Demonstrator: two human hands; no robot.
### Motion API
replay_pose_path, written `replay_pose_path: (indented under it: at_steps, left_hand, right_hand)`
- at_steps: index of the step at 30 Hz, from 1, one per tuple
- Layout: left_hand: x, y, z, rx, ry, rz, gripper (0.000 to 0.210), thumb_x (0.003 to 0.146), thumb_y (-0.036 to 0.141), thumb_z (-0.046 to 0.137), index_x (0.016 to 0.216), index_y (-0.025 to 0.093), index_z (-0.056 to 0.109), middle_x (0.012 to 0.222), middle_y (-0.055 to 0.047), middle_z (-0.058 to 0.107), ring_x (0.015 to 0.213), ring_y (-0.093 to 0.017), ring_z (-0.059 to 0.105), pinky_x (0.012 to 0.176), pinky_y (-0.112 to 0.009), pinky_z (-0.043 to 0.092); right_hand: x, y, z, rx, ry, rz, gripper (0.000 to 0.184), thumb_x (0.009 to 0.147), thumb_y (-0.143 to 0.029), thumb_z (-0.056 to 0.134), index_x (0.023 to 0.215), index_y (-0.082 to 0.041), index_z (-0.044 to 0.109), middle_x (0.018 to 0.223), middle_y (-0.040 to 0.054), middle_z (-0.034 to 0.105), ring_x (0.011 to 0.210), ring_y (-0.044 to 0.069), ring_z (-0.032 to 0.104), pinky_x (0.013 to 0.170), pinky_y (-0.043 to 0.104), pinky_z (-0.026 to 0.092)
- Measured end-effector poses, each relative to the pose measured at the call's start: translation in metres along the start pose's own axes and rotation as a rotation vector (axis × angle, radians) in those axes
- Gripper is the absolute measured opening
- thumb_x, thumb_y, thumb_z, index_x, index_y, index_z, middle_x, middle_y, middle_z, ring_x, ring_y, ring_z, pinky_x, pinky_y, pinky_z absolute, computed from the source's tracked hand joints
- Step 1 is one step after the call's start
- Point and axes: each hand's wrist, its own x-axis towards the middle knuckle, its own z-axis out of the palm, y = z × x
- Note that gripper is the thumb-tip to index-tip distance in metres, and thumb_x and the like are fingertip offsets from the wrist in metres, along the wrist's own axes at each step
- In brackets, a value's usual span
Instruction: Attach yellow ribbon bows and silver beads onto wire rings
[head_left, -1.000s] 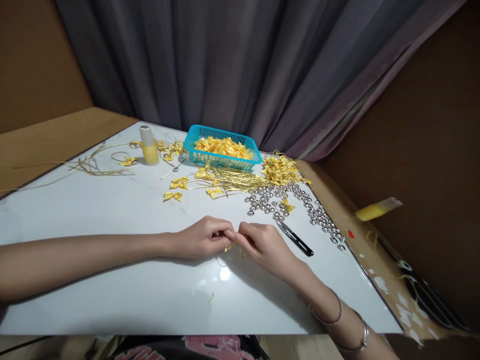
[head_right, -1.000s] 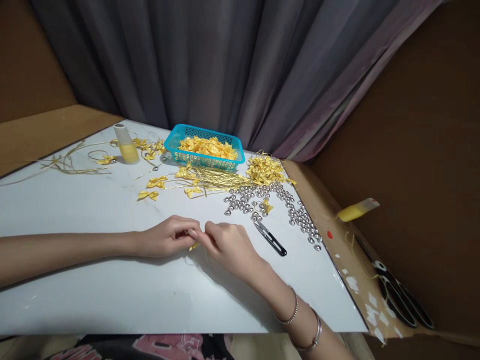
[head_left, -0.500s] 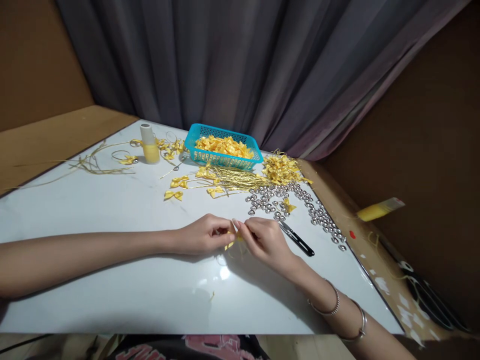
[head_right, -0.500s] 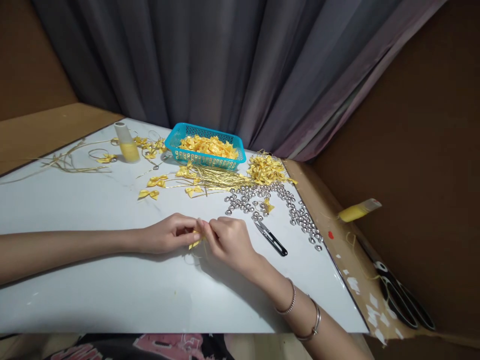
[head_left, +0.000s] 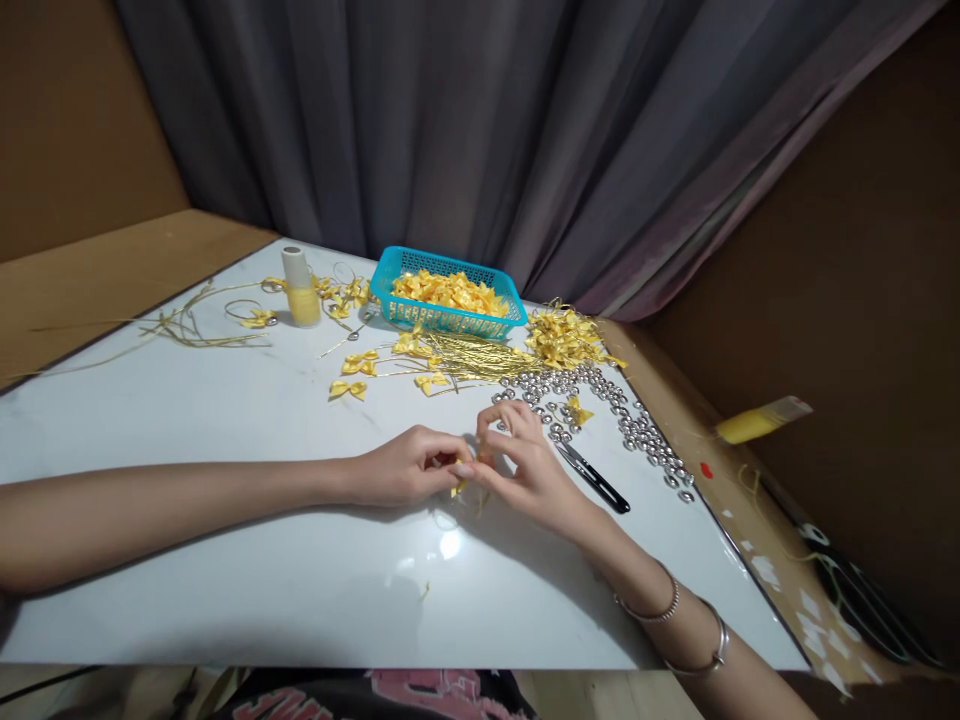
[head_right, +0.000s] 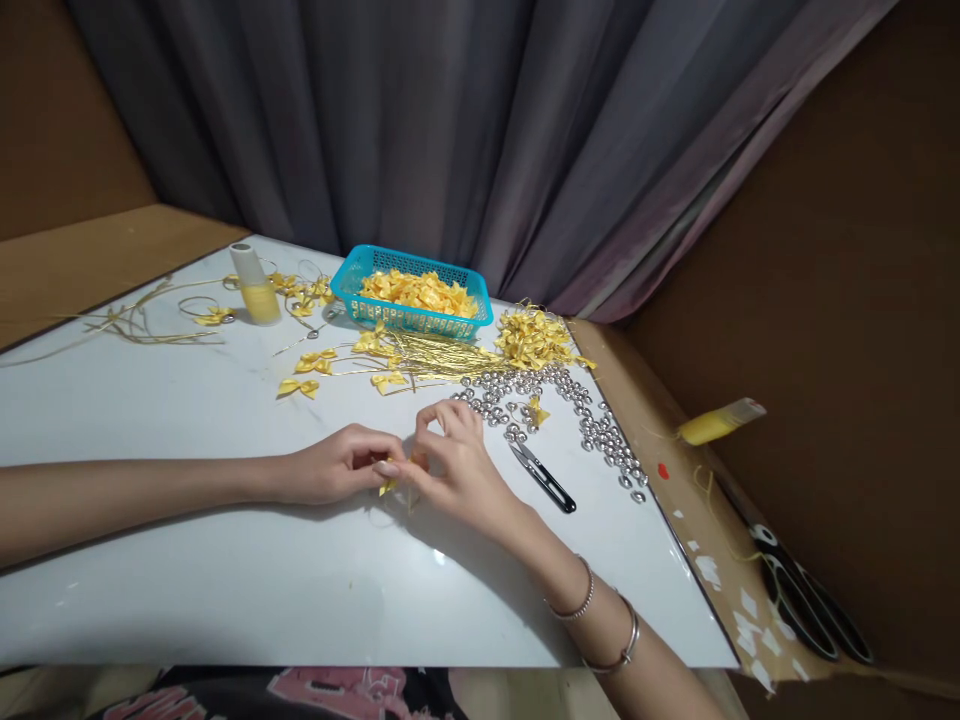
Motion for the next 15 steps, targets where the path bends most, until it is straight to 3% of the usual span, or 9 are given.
replay_pose_path:
  at_steps: [3, 10, 15]
  left_hand:
    - [0.000, 0.002, 0.000, -0.007, 0.004, 0.021, 0.020, 0.085, 0.026, 0.046, 0.071, 0.014, 0.050, 0.062, 0.004, 0.045, 0.056, -0.009, 0.038, 0.053, -0.021, 0.031]
    - [0.003, 0.001, 0.000, -0.047, -0.032, -0.007, 0.020, 0.087, 0.028, 0.045, 0.073, 0.014, 0.051, 0.061, 0.005, 0.039, 0.055, -0.008, 0.034, 0.050, -0.021, 0.028]
    - [0.003, 0.000, 0.000, 0.014, -0.070, 0.014, 0.016, 0.084, 0.023, 0.048, 0.072, 0.013, 0.053, 0.064, 0.003, 0.047, 0.057, -0.009, 0.040, 0.054, -0.021, 0.032]
  right_hand:
    - [0.000, -0.002, 0.002, -0.011, -0.027, -0.011, 0.034, 0.092, -0.034, 0.051, 0.063, -0.018, 0.056, 0.105, 0.0080, 0.056, 0.110, 0.024, 0.043, 0.092, 0.042, 0.034]
    - [0.000, -0.006, 0.002, 0.012, -0.022, -0.081, 0.031, 0.093, -0.027, 0.046, 0.066, -0.020, 0.059, 0.114, 0.0073, 0.057, 0.124, 0.027, 0.036, 0.101, 0.047, 0.031]
    - [0.009, -0.011, -0.021, 0.070, 0.183, -0.074, 0.032, 0.092, -0.020, 0.046, 0.060, -0.020, 0.048, 0.105, 0.0055, 0.061, 0.117, 0.023, 0.046, 0.099, 0.047, 0.035]
